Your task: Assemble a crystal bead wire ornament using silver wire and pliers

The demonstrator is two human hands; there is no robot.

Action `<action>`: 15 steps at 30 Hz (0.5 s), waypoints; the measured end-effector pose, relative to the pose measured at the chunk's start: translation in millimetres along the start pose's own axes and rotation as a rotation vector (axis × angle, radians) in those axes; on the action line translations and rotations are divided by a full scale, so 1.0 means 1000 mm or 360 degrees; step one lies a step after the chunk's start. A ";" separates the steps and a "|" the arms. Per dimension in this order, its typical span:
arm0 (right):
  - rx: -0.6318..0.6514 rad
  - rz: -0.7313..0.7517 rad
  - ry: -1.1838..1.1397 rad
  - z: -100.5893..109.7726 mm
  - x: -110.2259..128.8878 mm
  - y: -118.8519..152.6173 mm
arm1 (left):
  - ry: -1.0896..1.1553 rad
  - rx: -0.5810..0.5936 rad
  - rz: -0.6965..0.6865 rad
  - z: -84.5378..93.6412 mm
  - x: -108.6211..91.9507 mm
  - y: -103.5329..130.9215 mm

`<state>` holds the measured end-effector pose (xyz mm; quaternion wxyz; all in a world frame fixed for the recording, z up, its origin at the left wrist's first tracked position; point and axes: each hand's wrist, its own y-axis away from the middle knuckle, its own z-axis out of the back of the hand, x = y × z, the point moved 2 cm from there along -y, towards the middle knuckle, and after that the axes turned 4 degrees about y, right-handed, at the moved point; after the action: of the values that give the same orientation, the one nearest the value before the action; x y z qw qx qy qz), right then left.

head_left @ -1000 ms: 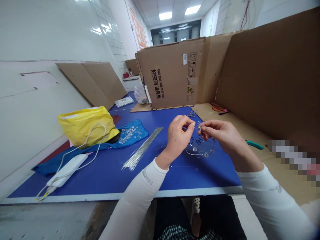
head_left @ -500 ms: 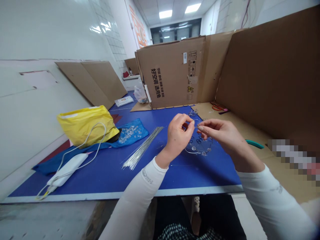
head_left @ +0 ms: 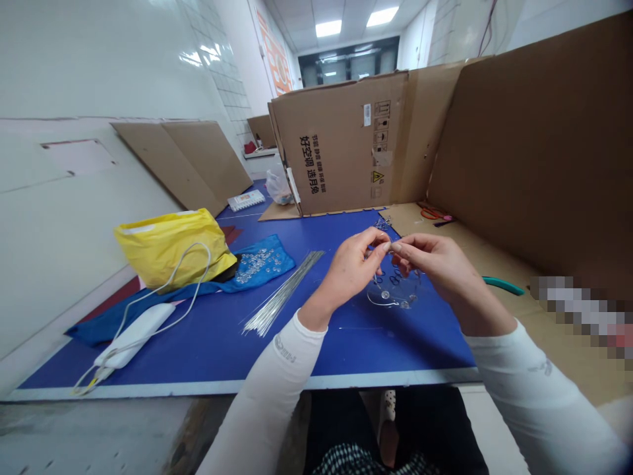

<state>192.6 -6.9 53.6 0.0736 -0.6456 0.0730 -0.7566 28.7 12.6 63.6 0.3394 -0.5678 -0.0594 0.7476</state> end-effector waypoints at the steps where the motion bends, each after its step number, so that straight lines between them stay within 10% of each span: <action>1: 0.0007 0.0002 -0.0028 0.000 0.000 -0.001 | -0.0009 0.0019 0.0001 0.000 0.000 0.000; 15: 0.0008 -0.0047 -0.0025 -0.001 0.006 -0.001 | -0.0134 0.0065 -0.0010 -0.001 -0.005 0.002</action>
<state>190.6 -7.0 59.1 0.0646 -0.6524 0.0608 -0.7527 29.0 7.8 66.3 0.3504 -0.5286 -0.0602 0.7708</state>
